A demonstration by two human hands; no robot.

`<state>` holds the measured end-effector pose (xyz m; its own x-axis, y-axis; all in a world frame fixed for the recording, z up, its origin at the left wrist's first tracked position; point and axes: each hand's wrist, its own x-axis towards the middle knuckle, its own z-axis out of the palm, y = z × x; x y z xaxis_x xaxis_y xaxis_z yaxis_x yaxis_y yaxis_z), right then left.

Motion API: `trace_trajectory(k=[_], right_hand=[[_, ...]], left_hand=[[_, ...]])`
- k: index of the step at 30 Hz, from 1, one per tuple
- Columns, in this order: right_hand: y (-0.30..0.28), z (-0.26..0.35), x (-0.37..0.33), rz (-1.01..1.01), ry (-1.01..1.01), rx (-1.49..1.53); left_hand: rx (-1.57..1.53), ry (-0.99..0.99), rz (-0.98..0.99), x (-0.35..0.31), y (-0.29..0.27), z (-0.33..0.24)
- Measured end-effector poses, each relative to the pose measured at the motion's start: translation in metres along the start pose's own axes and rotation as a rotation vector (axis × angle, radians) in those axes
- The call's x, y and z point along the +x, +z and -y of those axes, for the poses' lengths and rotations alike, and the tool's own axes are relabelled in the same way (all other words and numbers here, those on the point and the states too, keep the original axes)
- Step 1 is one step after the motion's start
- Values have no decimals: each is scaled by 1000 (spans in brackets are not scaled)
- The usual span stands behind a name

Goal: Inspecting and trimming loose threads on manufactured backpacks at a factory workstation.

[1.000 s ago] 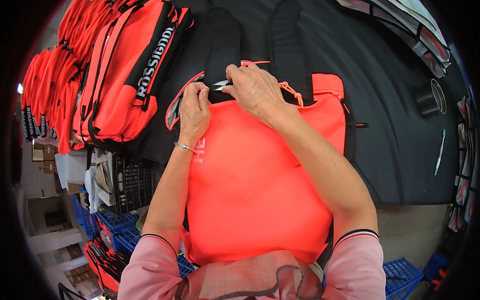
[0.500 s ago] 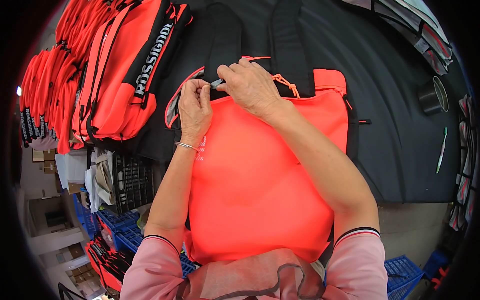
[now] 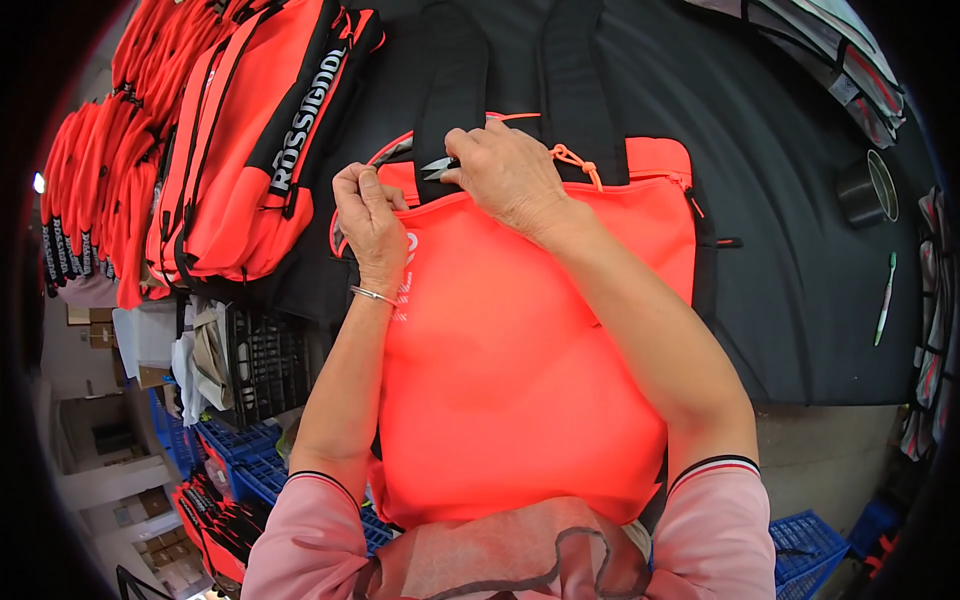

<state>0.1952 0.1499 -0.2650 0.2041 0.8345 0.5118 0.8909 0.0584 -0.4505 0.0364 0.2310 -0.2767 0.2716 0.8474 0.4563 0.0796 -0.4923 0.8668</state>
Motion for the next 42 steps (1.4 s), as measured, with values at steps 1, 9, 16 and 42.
trace_trajectory(k=[1, 9, 16, 42], right_hand=[[3, 0, 1, 7, -32, -50], [-45, 6, -10, 143, 346, 135], [-89, 12, -51, 577, 242, 404], [-87, 15, -66, 599, 77, 290]], left_hand=[[-39, -56, -23, 0, 0, -1], [-168, 193, 152, -34, -27, -20], [-160, 189, 136, -46, -36, -25], [769, 161, 587, -13, 18, -57]])
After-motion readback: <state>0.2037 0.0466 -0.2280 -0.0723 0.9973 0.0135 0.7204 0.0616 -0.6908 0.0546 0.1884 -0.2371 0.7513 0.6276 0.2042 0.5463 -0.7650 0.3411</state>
